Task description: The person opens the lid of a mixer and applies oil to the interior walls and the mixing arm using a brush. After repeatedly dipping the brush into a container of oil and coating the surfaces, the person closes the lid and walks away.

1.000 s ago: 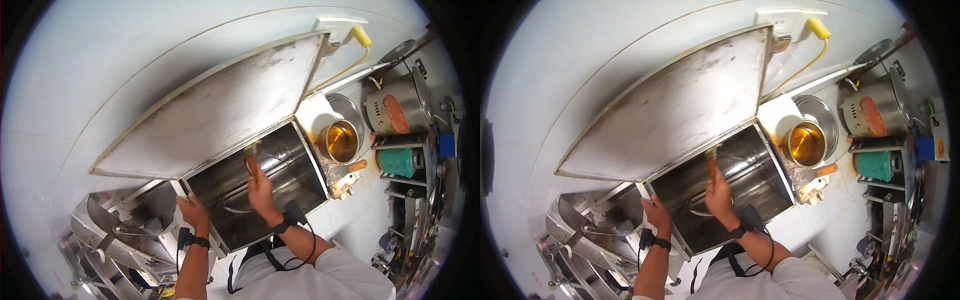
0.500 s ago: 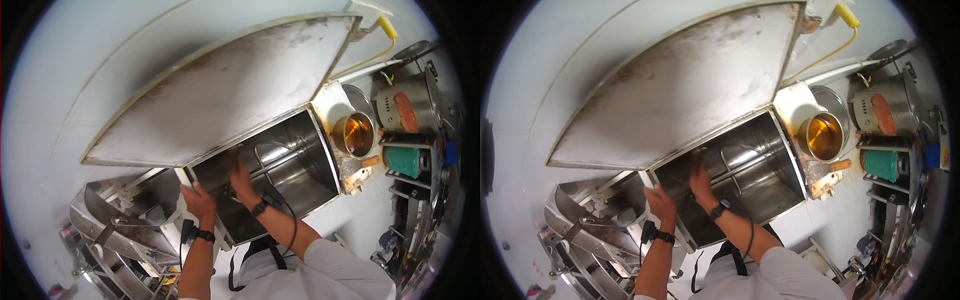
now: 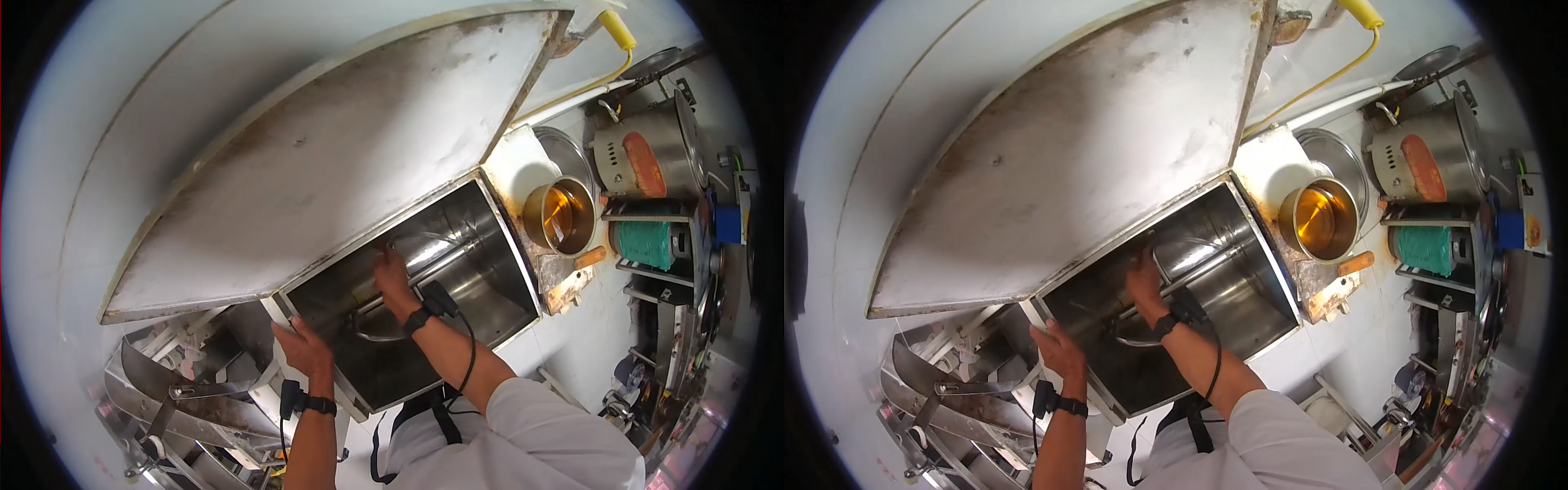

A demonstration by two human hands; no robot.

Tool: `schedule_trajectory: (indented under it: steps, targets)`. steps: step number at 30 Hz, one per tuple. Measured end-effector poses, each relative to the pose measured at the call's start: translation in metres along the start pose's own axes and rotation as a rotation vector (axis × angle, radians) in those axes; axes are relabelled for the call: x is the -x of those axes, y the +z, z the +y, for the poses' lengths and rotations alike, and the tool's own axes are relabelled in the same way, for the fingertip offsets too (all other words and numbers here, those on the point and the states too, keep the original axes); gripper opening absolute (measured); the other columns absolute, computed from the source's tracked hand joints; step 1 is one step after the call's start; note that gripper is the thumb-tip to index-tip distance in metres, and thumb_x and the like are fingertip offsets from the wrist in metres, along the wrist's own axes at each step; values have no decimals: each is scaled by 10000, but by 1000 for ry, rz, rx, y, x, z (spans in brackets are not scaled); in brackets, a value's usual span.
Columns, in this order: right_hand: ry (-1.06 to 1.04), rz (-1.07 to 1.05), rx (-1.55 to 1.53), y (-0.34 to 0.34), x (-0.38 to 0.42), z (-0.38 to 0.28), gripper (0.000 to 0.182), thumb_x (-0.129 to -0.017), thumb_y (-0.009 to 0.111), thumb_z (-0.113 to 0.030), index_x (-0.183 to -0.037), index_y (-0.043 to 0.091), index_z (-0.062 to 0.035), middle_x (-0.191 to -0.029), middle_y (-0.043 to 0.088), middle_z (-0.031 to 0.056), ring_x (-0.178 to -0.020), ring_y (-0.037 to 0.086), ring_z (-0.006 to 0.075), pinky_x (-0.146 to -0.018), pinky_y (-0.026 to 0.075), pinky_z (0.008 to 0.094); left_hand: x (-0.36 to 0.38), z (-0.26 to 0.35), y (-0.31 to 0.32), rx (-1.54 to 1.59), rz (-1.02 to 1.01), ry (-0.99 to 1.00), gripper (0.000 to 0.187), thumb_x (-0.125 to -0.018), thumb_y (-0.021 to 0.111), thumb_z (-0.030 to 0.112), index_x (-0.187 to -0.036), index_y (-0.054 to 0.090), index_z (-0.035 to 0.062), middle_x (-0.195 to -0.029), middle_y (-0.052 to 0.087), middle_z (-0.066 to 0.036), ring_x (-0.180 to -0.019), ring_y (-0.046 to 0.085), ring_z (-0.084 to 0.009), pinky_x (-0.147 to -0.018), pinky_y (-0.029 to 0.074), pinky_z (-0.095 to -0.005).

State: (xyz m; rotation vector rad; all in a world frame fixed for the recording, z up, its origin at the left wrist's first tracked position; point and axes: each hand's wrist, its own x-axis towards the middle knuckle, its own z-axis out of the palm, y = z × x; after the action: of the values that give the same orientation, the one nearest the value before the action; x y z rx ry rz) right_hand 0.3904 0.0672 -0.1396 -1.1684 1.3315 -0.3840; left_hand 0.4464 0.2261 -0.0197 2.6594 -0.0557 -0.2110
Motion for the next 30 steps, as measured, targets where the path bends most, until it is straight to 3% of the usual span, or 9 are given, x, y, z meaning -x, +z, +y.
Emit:
schedule_trajectory:
  steps: [6, 8, 10, 14, 15, 18, 21, 25, 30]
  targets:
    - [195, 348, 441, -54, -128, 132, 237, -838, 537, -71, -1026, 680, -60, -927, 701, 107, -785, 678, 197, -608, 500, 358, -1, -2, 4, -59, 45, 15, 637, -980, 415, 388, -1347, 331, -126, -1307, 462, -332, -1220, 453, -453, -1029, 350, -450]
    - [-98, 34, 1728, -79, -131, 81, 130, -832, 593, -150, -845, 722, -161, -791, 699, 45, -651, 663, 188, -549, 496, 345, -1, -5, 7, -63, 51, 25, 641, -980, 413, 392, -1347, 331, -128, -1313, 455, -335, -1224, 449, -454, -1035, 344, -448]
    - [196, -234, 1782, -63, -230, 197, 127, -826, 623, -238, -758, 726, -208, -741, 689, 18, -627, 658, 172, -572, 507, 351, -2, -8, 7, -70, 63, 36, 646, -981, 411, 396, -1346, 330, -131, -1319, 447, -339, -1228, 445, -454, -1040, 339, -447]
    - [323, -391, 1726, -66, -259, 181, 115, -799, 667, -306, -808, 734, -213, -829, 700, 5, -783, 673, 188, -649, 517, 410, -4, -9, 6, -43, 46, 64, 644, -988, 385, 405, -1343, 330, -130, -1309, 450, -338, -1213, 455, -456, -1033, 343, -445]
    - [290, -507, 1723, -89, -237, 126, 169, -824, 621, -356, -845, 683, -200, -832, 688, 51, -767, 664, 154, -661, 484, 261, -4, -5, 4, -17, 37, 45, 643, -990, 381, 408, -1342, 332, -128, -1302, 454, -337, -1202, 461, -456, -1024, 349, -445]
    - [-158, 70, 1804, -19, -278, 280, 123, -802, 619, -234, -825, 727, -177, -778, 675, 17, -753, 659, 195, -629, 496, 413, 1, -1, 1, 2, 23, 32, 645, -992, 378, 415, -1343, 332, -125, -1294, 459, -336, -1186, 472, -454, -1009, 357, -445]
    - [-34, 422, 722, -51, -159, 107, 191, -732, 680, -225, -852, 685, -77, -728, 656, 101, -674, 648, 194, -564, 492, 392, -1, -1, 4, -4, 40, 49, 646, -993, 376, 417, -1344, 332, -124, -1294, 459, -337, -1187, 471, -454, -1008, 358, -444]
    - [9, 621, 506, -74, -147, 102, 171, -731, 626, -153, -783, 629, 9, -697, 627, 193, -670, 652, 338, -576, 496, 447, -4, -10, 8, -30, 62, 64, 658, -992, 381, 422, -1346, 326, -130, -1307, 447, -344, -1214, 449, -462, -1025, 345, -443]
    - [-41, 315, 525, -46, -151, 87, 176, -754, 600, -146, -794, 642, 21, -744, 645, 214, -636, 630, 346, -555, 477, 446, -5, -19, 10, -64, 68, 63, 703, -978, 402, 445, -1351, 315, -144, -1325, 428, -354, -1236, 427, -466, -1043, 332, -444]
